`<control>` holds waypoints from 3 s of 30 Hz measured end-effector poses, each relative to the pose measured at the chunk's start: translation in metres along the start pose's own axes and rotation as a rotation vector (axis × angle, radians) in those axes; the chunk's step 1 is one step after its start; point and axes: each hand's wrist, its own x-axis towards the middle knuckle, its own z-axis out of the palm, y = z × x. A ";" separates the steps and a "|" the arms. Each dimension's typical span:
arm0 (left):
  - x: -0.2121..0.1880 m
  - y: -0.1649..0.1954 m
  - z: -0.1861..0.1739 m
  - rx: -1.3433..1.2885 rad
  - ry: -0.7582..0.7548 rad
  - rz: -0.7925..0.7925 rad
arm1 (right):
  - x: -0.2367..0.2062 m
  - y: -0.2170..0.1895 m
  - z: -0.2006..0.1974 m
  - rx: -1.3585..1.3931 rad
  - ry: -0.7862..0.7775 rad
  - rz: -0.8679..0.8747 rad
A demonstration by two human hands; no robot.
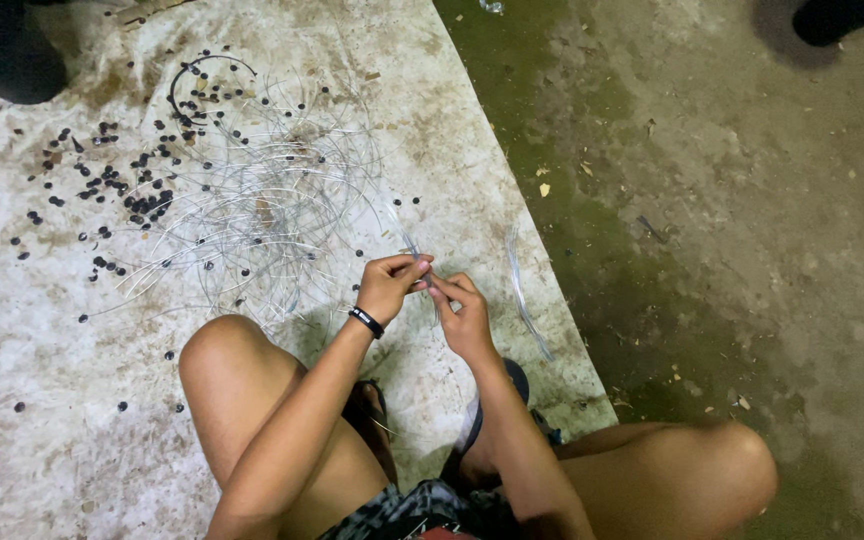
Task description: The person sits on a concrete slab and cuts thin metal wires into short pieces one at a time, using a small blue-handled cutter, and places the cut pieces aside while more wires and small black beads lie scattered on the floor.
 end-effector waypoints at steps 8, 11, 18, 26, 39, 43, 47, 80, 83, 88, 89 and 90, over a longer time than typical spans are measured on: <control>-0.004 0.015 0.000 0.032 0.005 0.022 | -0.001 0.034 0.008 0.369 -0.144 0.058; -0.005 0.021 -0.001 0.028 -0.009 0.030 | -0.004 0.043 0.013 0.418 -0.151 0.096; -0.009 0.019 0.007 -0.037 0.026 0.024 | -0.007 0.052 0.021 0.438 -0.098 0.130; -0.013 0.017 0.015 -0.044 0.070 0.054 | -0.010 0.040 0.021 0.378 -0.082 0.056; -0.040 0.009 0.042 0.002 -0.254 0.011 | 0.017 -0.015 -0.038 0.392 -0.028 -0.026; -0.041 0.005 0.041 -0.016 -0.278 0.002 | 0.017 -0.012 -0.039 0.409 -0.020 -0.015; -0.040 0.002 0.038 0.027 -0.287 0.003 | 0.017 -0.005 -0.040 0.431 -0.020 0.013; -0.044 0.014 0.047 0.188 -0.391 -0.052 | 0.079 -0.027 -0.094 0.459 -0.121 -0.021; -0.046 0.015 0.048 0.205 -0.398 -0.054 | 0.079 -0.024 -0.094 0.473 -0.128 -0.012; -0.047 0.018 0.048 0.220 -0.371 -0.081 | 0.077 -0.025 -0.096 0.453 -0.121 -0.005; -0.046 0.018 0.048 0.202 -0.364 -0.065 | 0.077 -0.026 -0.097 0.453 -0.131 -0.011; -0.046 0.019 0.048 0.183 -0.357 -0.051 | 0.076 -0.028 -0.097 0.453 -0.142 -0.017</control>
